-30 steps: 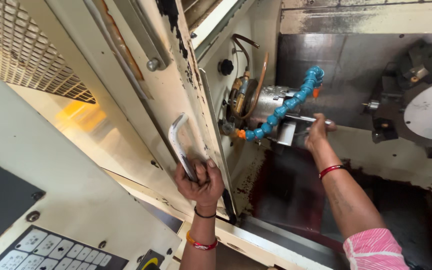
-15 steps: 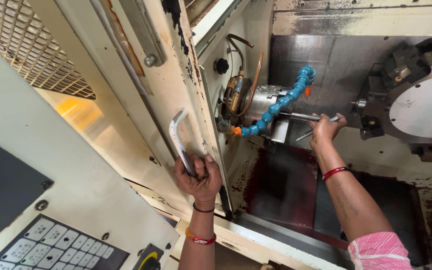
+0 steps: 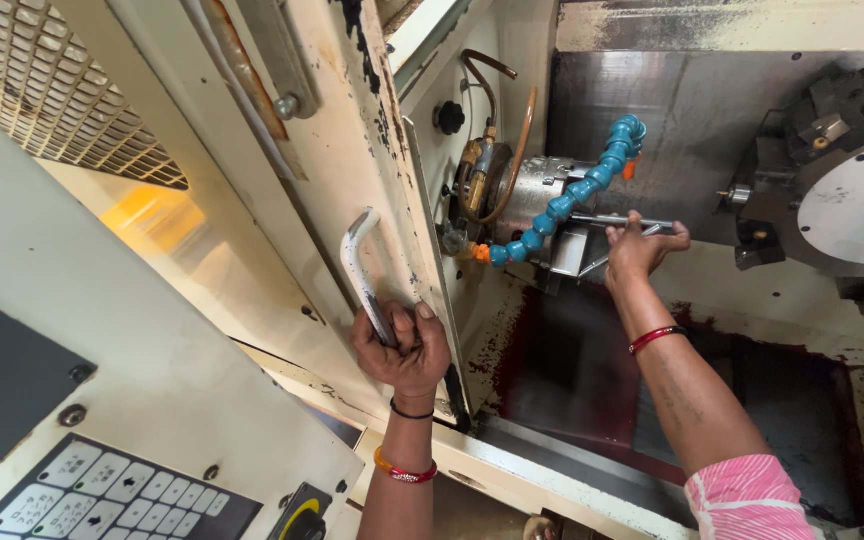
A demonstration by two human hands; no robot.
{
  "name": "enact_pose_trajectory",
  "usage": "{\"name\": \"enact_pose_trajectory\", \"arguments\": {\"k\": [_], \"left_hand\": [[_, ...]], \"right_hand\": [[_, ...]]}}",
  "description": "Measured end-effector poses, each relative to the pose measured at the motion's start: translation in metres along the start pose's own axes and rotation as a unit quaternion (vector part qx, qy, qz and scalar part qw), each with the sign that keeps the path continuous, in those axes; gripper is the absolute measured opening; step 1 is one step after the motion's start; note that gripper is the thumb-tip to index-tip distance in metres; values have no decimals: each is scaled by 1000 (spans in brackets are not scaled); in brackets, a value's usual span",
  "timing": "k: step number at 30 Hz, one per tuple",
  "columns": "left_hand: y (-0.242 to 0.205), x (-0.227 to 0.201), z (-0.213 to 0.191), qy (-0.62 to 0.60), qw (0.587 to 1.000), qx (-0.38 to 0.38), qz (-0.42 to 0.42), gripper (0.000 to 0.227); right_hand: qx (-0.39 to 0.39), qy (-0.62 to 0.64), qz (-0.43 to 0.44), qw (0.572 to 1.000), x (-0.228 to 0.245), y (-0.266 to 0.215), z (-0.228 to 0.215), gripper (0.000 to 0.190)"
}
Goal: The person opens a machine door, uses a hex key to adjust internal components, and then closes the door. The task involves precise tool manipulation inside the machine.
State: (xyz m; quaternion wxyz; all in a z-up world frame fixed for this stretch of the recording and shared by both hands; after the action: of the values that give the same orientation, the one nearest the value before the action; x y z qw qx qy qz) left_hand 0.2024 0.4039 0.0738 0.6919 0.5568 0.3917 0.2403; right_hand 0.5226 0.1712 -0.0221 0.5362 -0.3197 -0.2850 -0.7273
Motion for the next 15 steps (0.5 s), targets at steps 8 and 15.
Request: {"name": "enact_pose_trajectory", "arguments": {"k": [8, 15], "left_hand": [[-2, -2, 3, 22, 1000, -3, 0, 51], [-3, -2, 9, 34, 999, -2, 3, 51]], "right_hand": [[-5, 1, -35, 999, -8, 5, -10, 58], [27, 24, -39, 999, -13, 7, -14, 61]]}}
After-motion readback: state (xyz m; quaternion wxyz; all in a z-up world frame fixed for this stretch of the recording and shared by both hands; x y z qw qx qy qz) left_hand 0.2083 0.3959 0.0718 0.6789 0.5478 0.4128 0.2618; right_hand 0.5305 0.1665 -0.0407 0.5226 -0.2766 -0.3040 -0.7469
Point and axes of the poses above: each hand's wrist, its own y-axis towards the middle knuckle, its own z-axis out of the palm, x = y × z, the point moved 5 cm from there along y, towards the middle knuckle, and after that the axes turned 12 degrees about x, right-handed, at the moved point
